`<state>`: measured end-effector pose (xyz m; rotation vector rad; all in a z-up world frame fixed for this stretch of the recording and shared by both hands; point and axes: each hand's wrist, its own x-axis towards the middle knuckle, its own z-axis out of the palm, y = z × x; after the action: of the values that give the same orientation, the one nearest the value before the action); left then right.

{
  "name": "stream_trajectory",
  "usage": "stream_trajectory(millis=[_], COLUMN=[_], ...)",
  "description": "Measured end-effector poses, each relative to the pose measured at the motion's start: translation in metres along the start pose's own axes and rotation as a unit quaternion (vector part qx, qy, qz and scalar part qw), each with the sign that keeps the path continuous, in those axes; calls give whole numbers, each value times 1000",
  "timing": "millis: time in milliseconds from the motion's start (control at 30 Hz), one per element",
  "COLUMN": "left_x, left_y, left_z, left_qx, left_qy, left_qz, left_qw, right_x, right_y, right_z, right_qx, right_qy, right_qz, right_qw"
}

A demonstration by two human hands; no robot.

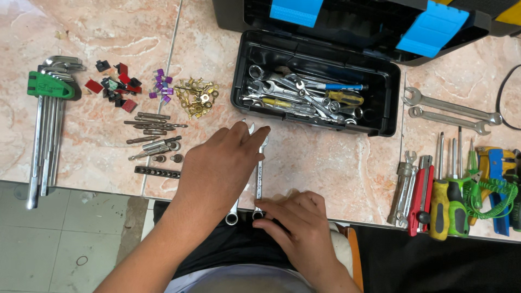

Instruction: The person empties a small toolbox of wrenches onto the table, sorts and arranges the wrenches in a row by size, and rearranges screwdrivers, hex keys and other hand tools on the work surface.

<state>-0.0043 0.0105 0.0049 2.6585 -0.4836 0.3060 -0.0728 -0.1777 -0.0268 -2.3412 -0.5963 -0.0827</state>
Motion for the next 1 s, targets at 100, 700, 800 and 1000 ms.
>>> stream_trajectory(millis=[100,700,800,1000], left_x=[-10,-46,-47,-49], left_y=[-4,-25,-28,-26], left_z=[-14,-20,-22,-23], left_qx=[-37,5,6,41], left_qy=[15,-39,-43,-44], left_qz=[-23,65,60,64], left_qw=[999,997,997,996], right_x=[4,35,36,38], right_y=[3,-2,-1,-5], right_z=[-10,-7,-2,5], right_qx=[3,-82,-82,-58], right_qy=[-7,11,16,9], right_qz=[-2,-27,-32,-25], right_qw=[1000,996,996,998])
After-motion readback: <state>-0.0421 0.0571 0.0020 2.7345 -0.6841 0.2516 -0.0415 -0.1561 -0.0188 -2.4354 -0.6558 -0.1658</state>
